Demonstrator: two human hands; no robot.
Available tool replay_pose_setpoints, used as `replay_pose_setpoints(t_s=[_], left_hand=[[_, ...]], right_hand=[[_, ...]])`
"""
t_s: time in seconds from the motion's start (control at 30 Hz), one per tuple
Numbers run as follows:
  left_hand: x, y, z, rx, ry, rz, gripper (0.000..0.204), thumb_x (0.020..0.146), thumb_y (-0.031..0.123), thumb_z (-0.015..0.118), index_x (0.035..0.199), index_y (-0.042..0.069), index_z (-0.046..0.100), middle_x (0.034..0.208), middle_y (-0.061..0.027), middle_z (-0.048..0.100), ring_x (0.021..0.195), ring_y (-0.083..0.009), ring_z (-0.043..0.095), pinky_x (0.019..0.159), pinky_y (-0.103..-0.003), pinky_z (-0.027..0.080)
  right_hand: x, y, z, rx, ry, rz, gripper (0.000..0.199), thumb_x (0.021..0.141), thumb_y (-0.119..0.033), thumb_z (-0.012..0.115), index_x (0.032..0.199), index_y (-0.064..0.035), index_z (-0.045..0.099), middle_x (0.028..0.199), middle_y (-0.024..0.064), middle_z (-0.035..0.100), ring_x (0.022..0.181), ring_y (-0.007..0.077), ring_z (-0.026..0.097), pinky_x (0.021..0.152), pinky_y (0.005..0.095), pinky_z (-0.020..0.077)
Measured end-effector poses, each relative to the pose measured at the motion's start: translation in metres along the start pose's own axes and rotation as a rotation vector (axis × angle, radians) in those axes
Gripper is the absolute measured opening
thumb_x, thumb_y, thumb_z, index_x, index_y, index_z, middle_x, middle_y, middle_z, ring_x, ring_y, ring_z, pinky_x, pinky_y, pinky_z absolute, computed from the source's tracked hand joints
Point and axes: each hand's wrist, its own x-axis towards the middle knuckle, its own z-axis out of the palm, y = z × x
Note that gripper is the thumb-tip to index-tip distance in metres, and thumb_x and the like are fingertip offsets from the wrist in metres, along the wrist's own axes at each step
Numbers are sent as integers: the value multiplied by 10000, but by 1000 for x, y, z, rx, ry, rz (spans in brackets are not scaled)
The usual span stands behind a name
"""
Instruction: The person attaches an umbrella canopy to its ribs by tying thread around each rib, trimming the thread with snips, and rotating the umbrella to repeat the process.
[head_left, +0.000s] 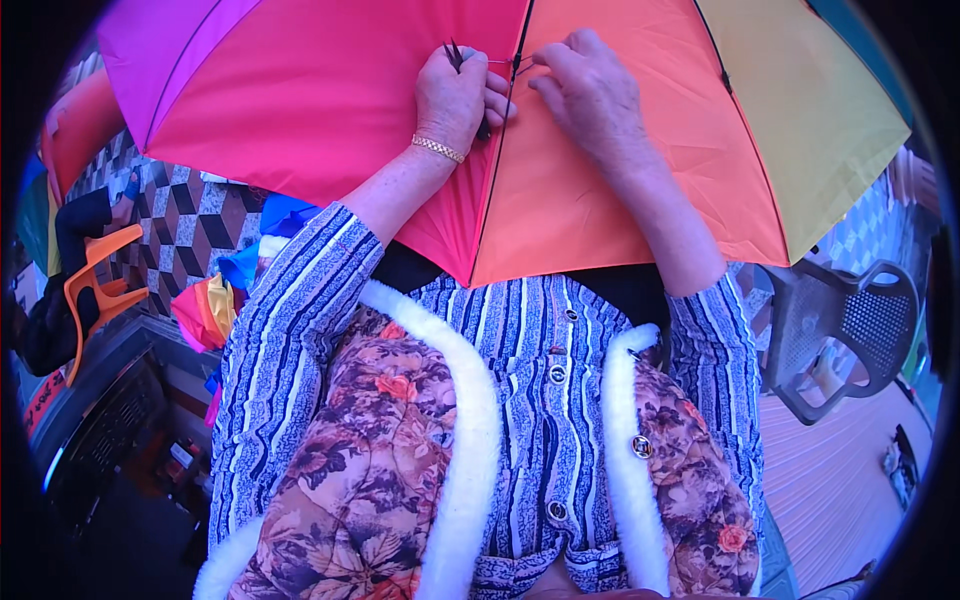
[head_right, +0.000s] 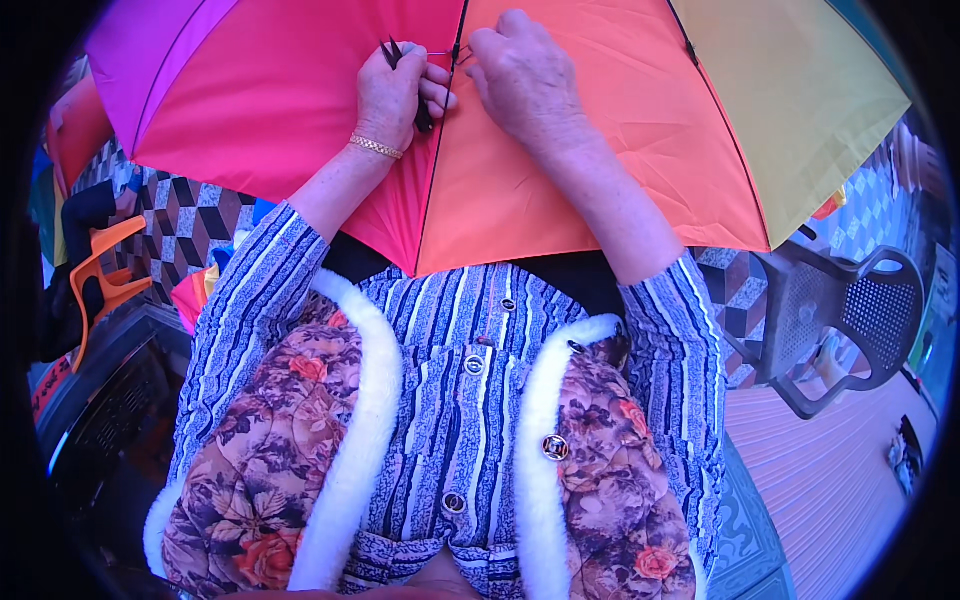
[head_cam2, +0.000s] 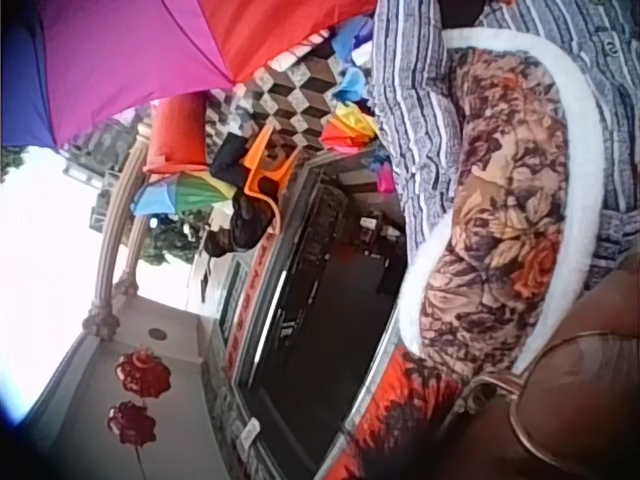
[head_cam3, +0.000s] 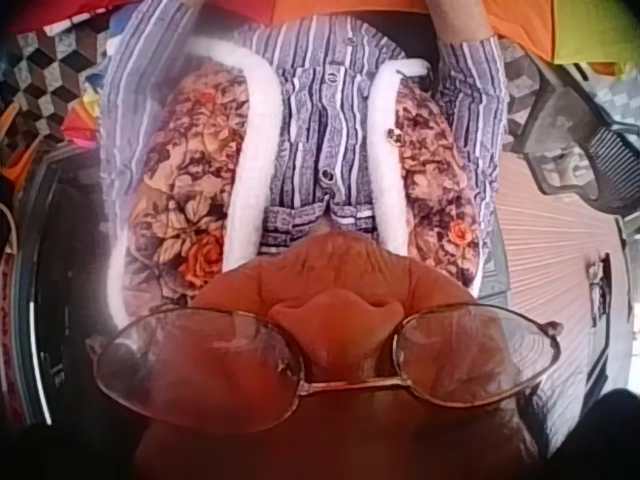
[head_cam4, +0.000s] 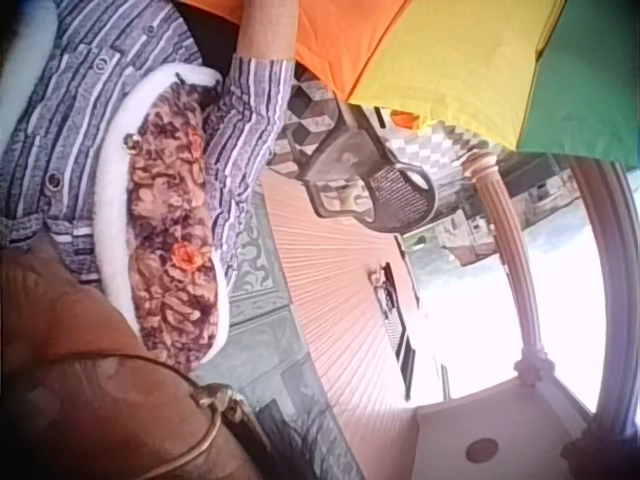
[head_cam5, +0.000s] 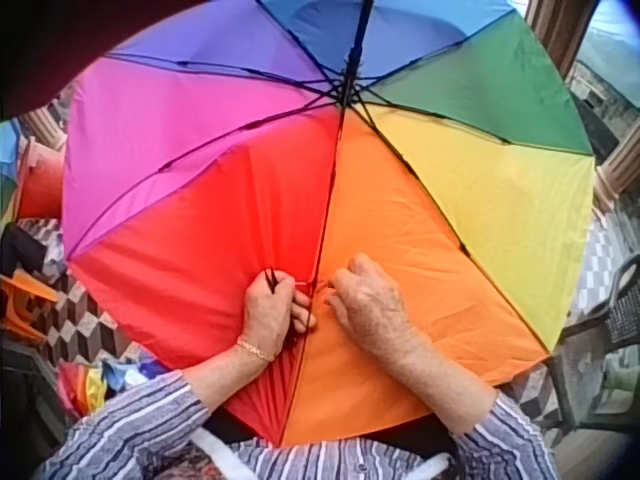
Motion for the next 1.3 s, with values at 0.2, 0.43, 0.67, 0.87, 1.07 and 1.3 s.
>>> replay_pose_setpoints(t_s=[0.2,0.43,0.67,0.87,1.07,1.3], left_hand=[[1,-2,1,-26,11,1,156,931,147,445,873,8,487,696,-123,593,485,-204,613,384,-268,463],[0,-4,0,-65,11,5,140,935,141,432,899,7,453,684,-119,581,460,-191,601,361,-264,457],[1,-4,2,-39,-15,-8,129,933,138,454,913,11,464,678,-115,582,481,-205,612,372,-260,461],[1,0,3,-3,3,-36,113,929,123,461,913,11,466,668,-110,579,463,-191,599,357,-257,451],[4,-5,2,7,-21,-1,104,927,117,463,899,16,467,660,-107,579,441,-169,577,352,-255,446],[-2,-5,6,-139,-31,-29,102,928,118,462,892,23,464,665,-109,584,435,-158,569,356,-251,447]], right_hand=[[-2,6,27,-27,-89,90,105,743,-167,627,756,-64,614,769,120,594,748,295,613,655,425,492],[-10,11,19,121,-268,137,132,749,-105,573,841,-35,636,833,145,649,763,314,628,674,385,500],[-14,11,20,420,-229,244,146,761,-164,581,842,-80,669,791,136,644,721,298,629,649,412,492],[-14,-4,19,653,-262,510,163,793,-186,613,829,-35,663,717,81,641,644,193,601,600,317,470],[-15,-8,22,859,-298,775,193,810,-183,657,773,5,638,669,-31,565,632,43,487,570,196,392],[-20,-3,24,941,-219,812,126,805,-147,659,791,-23,644,672,-36,570,624,29,476,559,190,376]])
